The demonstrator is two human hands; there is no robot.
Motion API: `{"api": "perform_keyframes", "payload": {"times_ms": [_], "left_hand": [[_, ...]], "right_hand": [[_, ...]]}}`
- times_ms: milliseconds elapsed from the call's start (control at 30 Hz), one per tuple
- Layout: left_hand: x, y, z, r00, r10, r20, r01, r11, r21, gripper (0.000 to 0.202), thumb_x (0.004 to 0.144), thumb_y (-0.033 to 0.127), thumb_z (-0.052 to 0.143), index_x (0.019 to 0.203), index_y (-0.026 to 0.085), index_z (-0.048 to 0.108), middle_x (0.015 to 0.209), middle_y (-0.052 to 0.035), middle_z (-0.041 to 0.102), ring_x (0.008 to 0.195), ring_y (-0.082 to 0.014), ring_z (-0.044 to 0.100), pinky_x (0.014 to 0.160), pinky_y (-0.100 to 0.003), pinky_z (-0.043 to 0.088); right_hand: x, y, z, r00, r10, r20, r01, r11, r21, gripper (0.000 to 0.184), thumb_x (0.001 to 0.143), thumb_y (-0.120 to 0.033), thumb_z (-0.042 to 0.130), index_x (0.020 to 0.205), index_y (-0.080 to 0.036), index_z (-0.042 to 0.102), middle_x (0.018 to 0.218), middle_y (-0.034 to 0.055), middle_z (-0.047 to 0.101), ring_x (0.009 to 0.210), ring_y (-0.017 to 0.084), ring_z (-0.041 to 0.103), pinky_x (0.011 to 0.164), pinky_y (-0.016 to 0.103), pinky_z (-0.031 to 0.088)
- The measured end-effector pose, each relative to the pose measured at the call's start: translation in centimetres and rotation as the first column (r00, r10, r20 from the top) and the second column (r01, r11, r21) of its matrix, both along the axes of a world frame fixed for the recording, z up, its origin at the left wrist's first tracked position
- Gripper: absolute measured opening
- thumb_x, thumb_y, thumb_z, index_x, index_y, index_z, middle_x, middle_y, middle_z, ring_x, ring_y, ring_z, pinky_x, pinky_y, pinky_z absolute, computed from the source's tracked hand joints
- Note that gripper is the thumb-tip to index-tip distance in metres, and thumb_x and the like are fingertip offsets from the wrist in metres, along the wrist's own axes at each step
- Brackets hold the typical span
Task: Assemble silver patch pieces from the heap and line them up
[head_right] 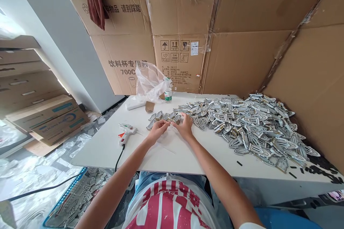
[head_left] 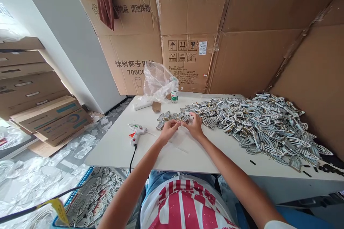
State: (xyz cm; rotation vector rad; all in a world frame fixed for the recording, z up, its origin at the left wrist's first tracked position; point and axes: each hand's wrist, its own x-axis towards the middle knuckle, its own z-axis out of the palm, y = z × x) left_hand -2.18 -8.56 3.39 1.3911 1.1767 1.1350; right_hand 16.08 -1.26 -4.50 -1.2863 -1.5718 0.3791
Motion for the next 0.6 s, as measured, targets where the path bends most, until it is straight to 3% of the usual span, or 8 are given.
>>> {"api": "perform_keyframes", "payload": {"times_ms": [100, 200, 333, 400, 467, 600], "left_hand": [[0.1, -0.2, 0.2, 0.999, -0.046, 0.017, 0.047, 0.999, -0.025, 0.044, 0.086, 0.062, 0.075, 0.087, 0.019, 0.067, 0.068, 0.0031, 0.049, 0.061, -0.0108, 0.037, 0.058, -0.028, 0.025], [0.2, -0.3, 0.3, 0.993, -0.092, 0.068, 0.096, 0.994, -0.059, 0.037, 0.085, 0.054, 0.073, 0.092, 0.019, 0.067, 0.069, 0.0032, 0.048, 0.061, -0.0112, 0.036, 0.058, -0.028, 0.025], [0.1, -0.3, 0.4, 0.985, -0.105, 0.139, 0.117, 0.99, -0.082, 0.026, 0.082, 0.041, 0.065, 0.094, 0.018, 0.068, 0.067, 0.0036, 0.044, 0.06, -0.0115, 0.034, 0.057, -0.028, 0.023], [0.1, -0.3, 0.5, 0.98, -0.115, 0.16, 0.13, 0.988, -0.085, 0.024, 0.079, 0.036, 0.061, 0.094, 0.018, 0.068, 0.067, 0.0035, 0.043, 0.06, -0.0118, 0.034, 0.058, -0.028, 0.023], [0.0, -0.4, 0.5, 0.978, -0.118, 0.172, 0.134, 0.987, -0.089, 0.025, 0.077, 0.033, 0.059, 0.094, 0.018, 0.068, 0.067, 0.0032, 0.045, 0.06, -0.0118, 0.035, 0.059, -0.028, 0.024], [0.2, -0.4, 0.5, 0.978, -0.114, 0.173, 0.131, 0.987, -0.094, 0.026, 0.076, 0.035, 0.065, 0.094, 0.017, 0.07, 0.075, 0.0012, 0.054, 0.062, -0.0108, 0.036, 0.06, -0.028, 0.025]], "right_hand": [[0.2, -0.2, 0.1, 1.0, -0.001, -0.003, 0.001, 1.0, -0.003, 0.081, 0.079, -0.074, 0.075, 0.14, -0.025, 0.056, 0.139, 0.0139, 0.063, 0.13, 0.038, 0.051, 0.111, 0.053, 0.039], [1.0, -0.4, 0.6, 0.997, -0.061, -0.036, 0.062, 0.998, 0.029, 0.058, 0.091, -0.066, 0.065, 0.132, -0.026, 0.06, 0.13, 0.0119, 0.066, 0.123, 0.035, 0.054, 0.111, 0.052, 0.039], [3.6, -0.7, 1.0, 0.937, -0.349, 0.017, 0.345, 0.932, 0.112, 0.032, 0.094, -0.044, 0.056, 0.115, -0.022, 0.065, 0.12, 0.0166, 0.065, 0.121, 0.039, 0.051, 0.108, 0.059, 0.036], [5.2, -0.9, 1.0, 0.864, -0.498, 0.069, 0.49, 0.865, 0.104, 0.034, 0.087, -0.04, 0.063, 0.114, -0.02, 0.066, 0.126, 0.0213, 0.06, 0.125, 0.045, 0.045, 0.104, 0.063, 0.036], [6.5, -1.2, 0.9, 0.815, -0.57, 0.106, 0.561, 0.821, 0.104, 0.038, 0.082, -0.037, 0.065, 0.115, -0.019, 0.066, 0.13, 0.0235, 0.057, 0.125, 0.048, 0.043, 0.101, 0.064, 0.036], [7.7, -1.4, 0.6, 0.782, -0.594, 0.189, 0.587, 0.804, 0.095, 0.04, 0.078, -0.032, 0.063, 0.116, -0.018, 0.065, 0.13, 0.0241, 0.056, 0.123, 0.048, 0.043, 0.099, 0.065, 0.037]]}}
